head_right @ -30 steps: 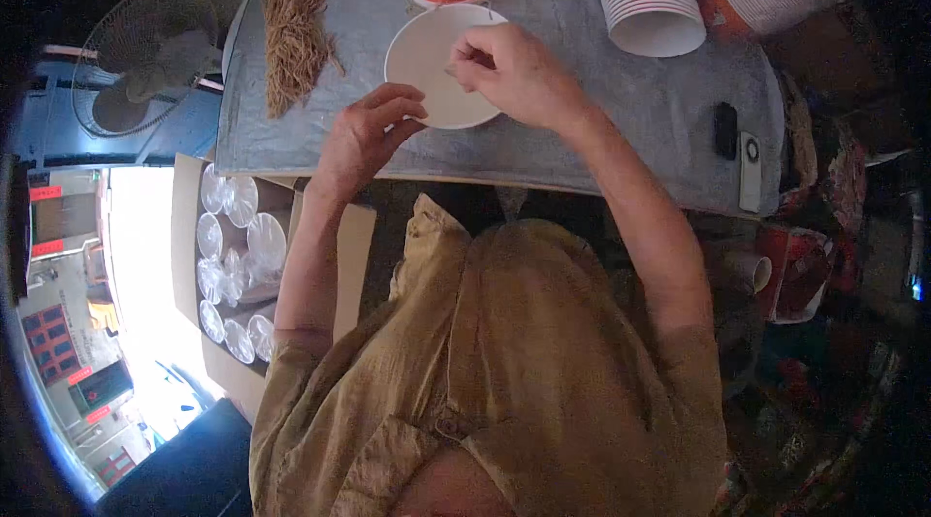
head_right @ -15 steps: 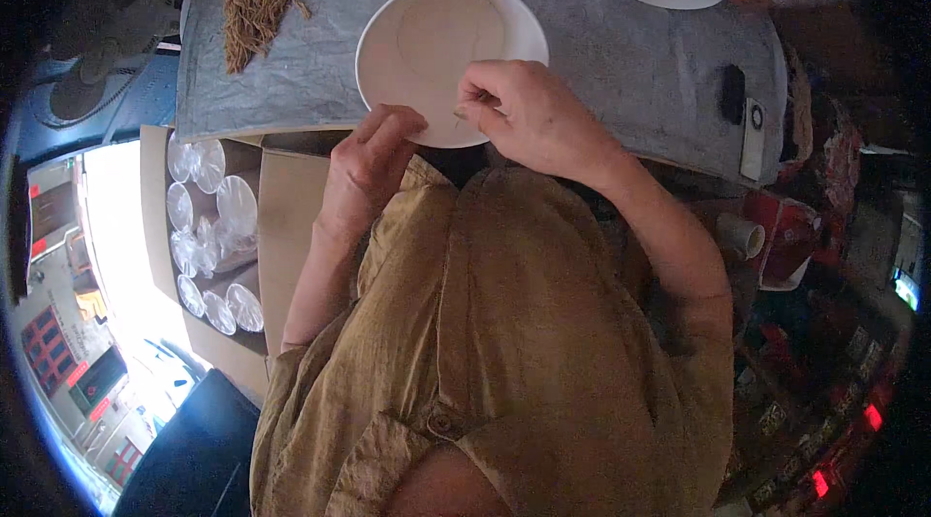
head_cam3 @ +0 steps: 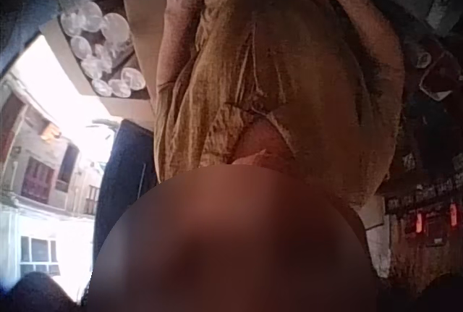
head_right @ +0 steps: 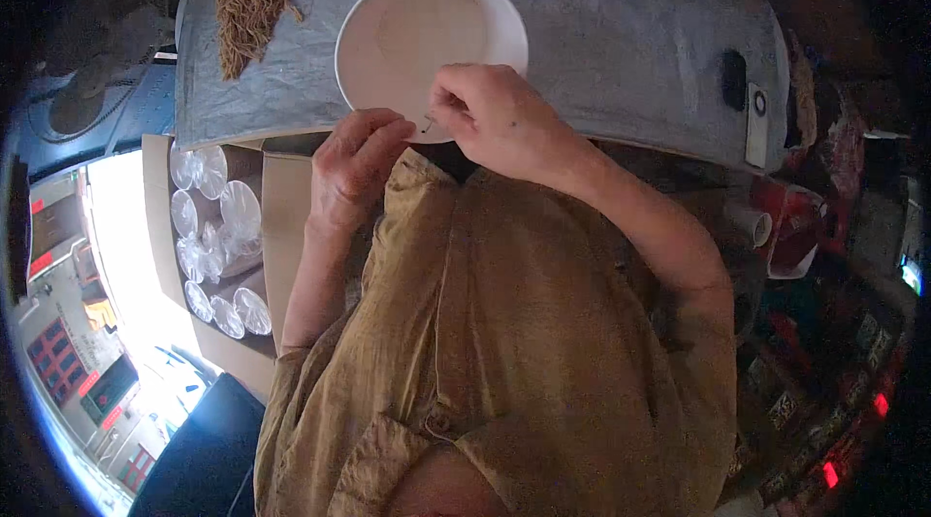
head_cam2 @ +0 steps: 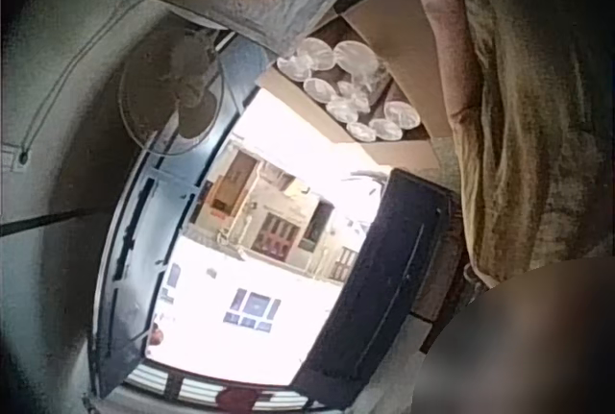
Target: Attaching and tying pre-cut string handles to paper bowls or buckets in a manufacturing setting.
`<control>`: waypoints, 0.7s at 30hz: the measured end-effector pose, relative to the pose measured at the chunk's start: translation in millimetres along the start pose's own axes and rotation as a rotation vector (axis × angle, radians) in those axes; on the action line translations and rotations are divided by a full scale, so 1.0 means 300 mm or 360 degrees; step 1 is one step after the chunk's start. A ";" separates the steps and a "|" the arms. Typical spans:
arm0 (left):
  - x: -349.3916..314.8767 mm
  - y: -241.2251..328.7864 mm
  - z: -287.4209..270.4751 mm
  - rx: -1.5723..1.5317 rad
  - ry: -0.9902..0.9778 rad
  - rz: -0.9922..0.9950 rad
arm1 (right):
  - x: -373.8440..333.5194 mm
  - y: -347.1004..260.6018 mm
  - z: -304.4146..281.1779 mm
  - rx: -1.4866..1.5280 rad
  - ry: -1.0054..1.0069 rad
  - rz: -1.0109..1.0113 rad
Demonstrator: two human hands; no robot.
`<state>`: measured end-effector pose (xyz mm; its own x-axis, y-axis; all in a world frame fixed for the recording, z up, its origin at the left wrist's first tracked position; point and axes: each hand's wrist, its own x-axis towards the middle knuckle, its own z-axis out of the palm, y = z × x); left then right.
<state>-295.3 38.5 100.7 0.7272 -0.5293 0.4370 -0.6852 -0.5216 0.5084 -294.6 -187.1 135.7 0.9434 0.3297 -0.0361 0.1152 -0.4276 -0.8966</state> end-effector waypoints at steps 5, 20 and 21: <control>-0.009 0.006 0.008 -0.0054 -0.0024 -0.0056 | 0.008 0.004 0.002 -0.0069 0.0014 0.0124; -0.011 0.004 0.009 -0.0109 -0.0043 -0.0055 | 0.022 0.006 0.012 -0.0225 -0.0108 0.0108; -0.012 0.003 0.011 -0.0121 -0.0033 -0.0052 | 0.022 0.005 0.012 -0.0224 -0.0110 0.0108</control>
<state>-298.8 37.7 97.1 0.7474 -0.5271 0.4044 -0.6556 -0.4869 0.5771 -289.2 -182.6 132.5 0.9274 0.3511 -0.1290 0.0991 -0.5631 -0.8204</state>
